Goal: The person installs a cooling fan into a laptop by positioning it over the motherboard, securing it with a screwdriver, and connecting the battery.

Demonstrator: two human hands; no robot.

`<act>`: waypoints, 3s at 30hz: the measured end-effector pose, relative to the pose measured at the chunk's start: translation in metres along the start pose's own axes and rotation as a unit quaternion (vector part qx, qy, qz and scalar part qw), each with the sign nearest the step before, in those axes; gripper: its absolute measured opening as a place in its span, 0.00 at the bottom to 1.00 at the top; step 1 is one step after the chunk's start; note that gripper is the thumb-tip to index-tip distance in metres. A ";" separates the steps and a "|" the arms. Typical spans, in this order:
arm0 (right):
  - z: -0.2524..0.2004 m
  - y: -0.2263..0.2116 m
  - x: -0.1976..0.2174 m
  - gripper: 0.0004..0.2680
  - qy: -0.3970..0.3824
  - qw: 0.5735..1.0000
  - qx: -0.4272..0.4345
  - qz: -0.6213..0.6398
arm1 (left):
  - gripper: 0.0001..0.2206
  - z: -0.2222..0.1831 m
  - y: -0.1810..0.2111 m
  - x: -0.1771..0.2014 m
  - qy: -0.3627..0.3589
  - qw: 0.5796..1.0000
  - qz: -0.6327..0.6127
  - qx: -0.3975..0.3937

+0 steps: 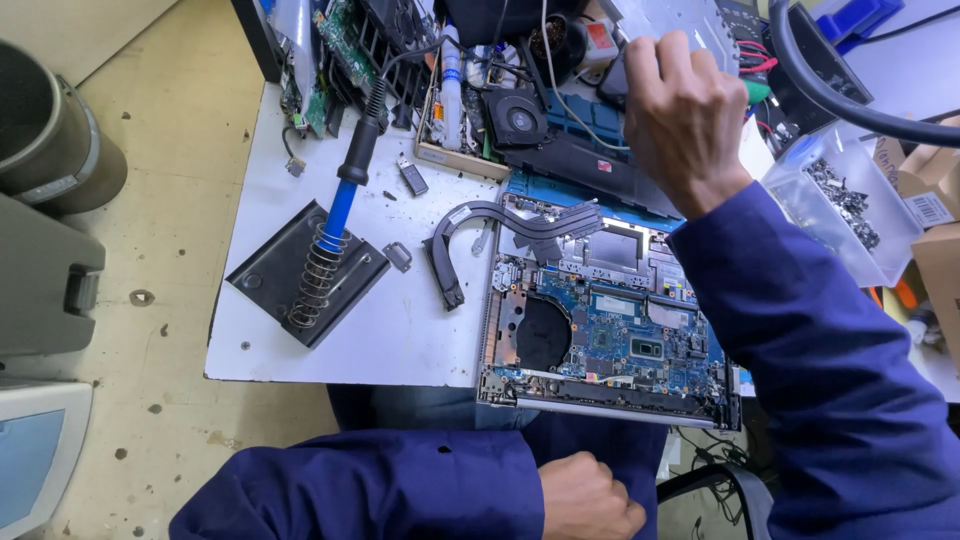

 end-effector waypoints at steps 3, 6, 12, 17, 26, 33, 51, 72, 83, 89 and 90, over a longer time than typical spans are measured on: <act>0.005 -0.013 -0.024 0.05 -0.024 1.000 0.004 -0.018 | 0.08 0.001 -0.001 0.005 -0.009 0.997 -0.074 -0.016; 0.006 -0.029 -0.043 0.06 -0.036 0.999 0.015 0.009 | 0.10 0.002 -0.001 -0.007 0.015 1.000 -0.027 -0.002; -0.005 -0.057 -0.064 0.06 -0.089 0.992 0.057 0.073 | 0.11 0.002 0.000 -0.007 0.012 0.999 -0.043 -0.010; -0.016 -0.059 -0.066 0.07 -0.119 0.983 0.067 0.125 | 0.10 0.003 0.001 -0.002 -0.006 0.999 -0.054 0.001; -0.038 -0.071 0.008 0.11 -0.300 0.792 0.197 0.494 | 0.06 0.002 0.002 0.016 -0.022 0.998 -0.058 -0.007; -0.076 -0.086 -0.010 0.22 -0.405 0.749 0.198 0.486 | 0.04 -0.001 0.003 0.004 -0.057 0.997 -0.044 -0.017; -0.073 -0.021 0.095 0.16 -0.213 0.869 0.178 0.410 | 0.02 -0.004 -0.001 0.009 -0.069 0.997 -0.025 -0.018; -0.218 -0.026 0.096 0.19 -0.330 0.834 0.084 0.435 | 0.31 -0.101 -0.077 0.245 0.154 0.917 0.136 0.342; -0.202 -0.020 0.114 0.14 -0.255 0.829 0.054 0.494 | 0.36 -0.117 -0.112 0.222 0.149 0.912 0.053 0.377; -0.194 -0.016 0.118 0.12 -0.244 0.821 0.034 0.515 | 0.26 -0.113 -0.111 0.226 0.139 0.917 0.059 0.369; -0.195 -0.015 0.119 0.11 -0.236 0.820 0.029 0.520 | 0.23 -0.111 -0.111 0.226 0.134 0.918 0.061 0.367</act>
Point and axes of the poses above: each hand's wrist, its own z-axis towards the middle knuckle, its own x-axis out of the back of the hand, y = z × x, the point moved 10 cm from there along z, towards the middle knuckle, and after that the axes turned 4 degrees about -y, right-handed, at the moved point
